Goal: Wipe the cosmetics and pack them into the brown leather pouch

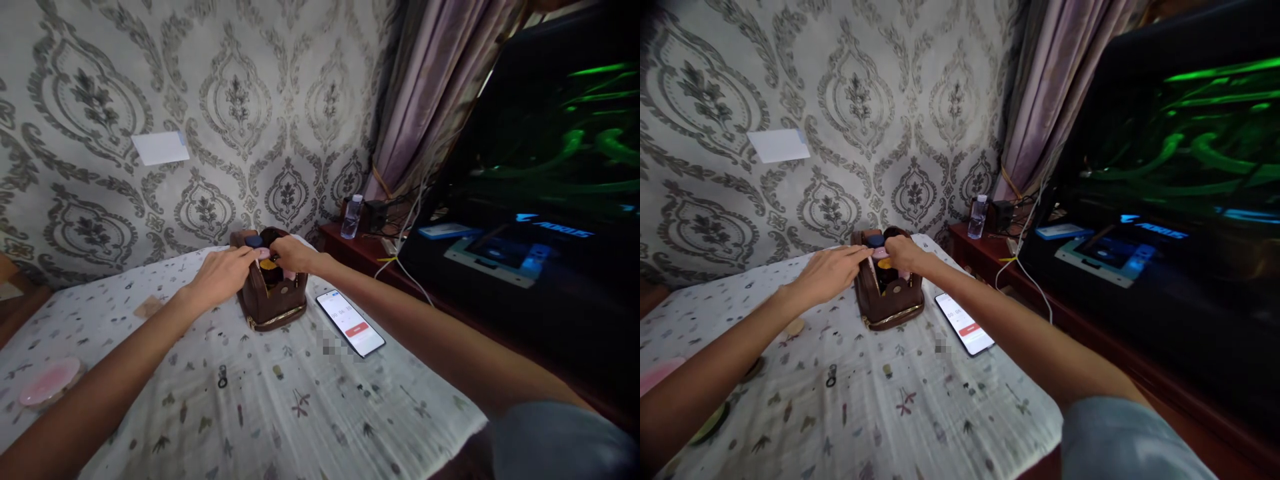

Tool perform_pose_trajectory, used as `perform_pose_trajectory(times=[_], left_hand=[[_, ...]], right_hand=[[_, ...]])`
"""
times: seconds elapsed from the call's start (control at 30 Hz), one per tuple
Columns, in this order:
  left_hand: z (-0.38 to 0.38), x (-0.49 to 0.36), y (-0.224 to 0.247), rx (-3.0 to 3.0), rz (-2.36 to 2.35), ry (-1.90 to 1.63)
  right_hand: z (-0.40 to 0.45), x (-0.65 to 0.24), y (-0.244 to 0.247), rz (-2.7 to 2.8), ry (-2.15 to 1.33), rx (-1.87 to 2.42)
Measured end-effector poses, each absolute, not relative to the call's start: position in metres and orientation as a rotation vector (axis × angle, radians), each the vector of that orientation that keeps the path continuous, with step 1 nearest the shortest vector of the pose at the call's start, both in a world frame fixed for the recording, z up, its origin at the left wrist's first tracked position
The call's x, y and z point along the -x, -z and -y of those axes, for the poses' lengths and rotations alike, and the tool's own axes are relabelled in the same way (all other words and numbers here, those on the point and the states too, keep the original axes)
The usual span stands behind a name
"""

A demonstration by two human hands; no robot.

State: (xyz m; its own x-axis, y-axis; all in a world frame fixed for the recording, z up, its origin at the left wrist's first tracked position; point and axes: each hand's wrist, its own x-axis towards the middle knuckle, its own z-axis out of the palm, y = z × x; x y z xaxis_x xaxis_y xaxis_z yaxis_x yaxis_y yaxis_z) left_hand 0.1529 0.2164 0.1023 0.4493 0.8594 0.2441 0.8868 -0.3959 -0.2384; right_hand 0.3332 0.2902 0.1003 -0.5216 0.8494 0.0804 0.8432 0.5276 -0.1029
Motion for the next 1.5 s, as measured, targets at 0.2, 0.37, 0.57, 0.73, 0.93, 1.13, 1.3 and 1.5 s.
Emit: perform_pose_trajectory(times=[0.2,0.37,0.57,0.73,0.93,1.13,1.3,1.5], left_hand=[[-0.216,-0.163,-0.117,2.389,1.519,0.012],[-0.217,-0.164,-0.117,2.359,1.518,-0.031],[-0.216,-0.16,-0.115,2.325,1.506,-0.08],[-0.211,-0.155,-0.118,2.31,1.48,-0.092],[-0.224,-0.146,-0.121,2.353,1.423,-0.061],[-0.239,-0.125,-0.111,2.519,1.44,0.244],[-0.242,-0.104,-0.093,2.6,1.512,0.439],[-0.252,-0.103,-0.084,2.604,1.582,0.488]], right_hand=[[-0.264,-0.352,-0.114,2.532,-0.051,1.425],[-0.247,-0.351,-0.102,2.54,-0.158,1.256],[-0.241,-0.338,-0.076,2.586,-0.128,1.096],[-0.238,-0.333,-0.066,2.654,-0.163,1.064],[-0.236,-0.329,-0.067,2.513,-0.266,1.136],[-0.255,-0.313,-0.063,2.242,-0.661,0.956],[-0.266,-0.31,-0.056,2.045,-0.986,0.824],[-0.278,-0.312,-0.055,1.889,-1.312,0.884]])
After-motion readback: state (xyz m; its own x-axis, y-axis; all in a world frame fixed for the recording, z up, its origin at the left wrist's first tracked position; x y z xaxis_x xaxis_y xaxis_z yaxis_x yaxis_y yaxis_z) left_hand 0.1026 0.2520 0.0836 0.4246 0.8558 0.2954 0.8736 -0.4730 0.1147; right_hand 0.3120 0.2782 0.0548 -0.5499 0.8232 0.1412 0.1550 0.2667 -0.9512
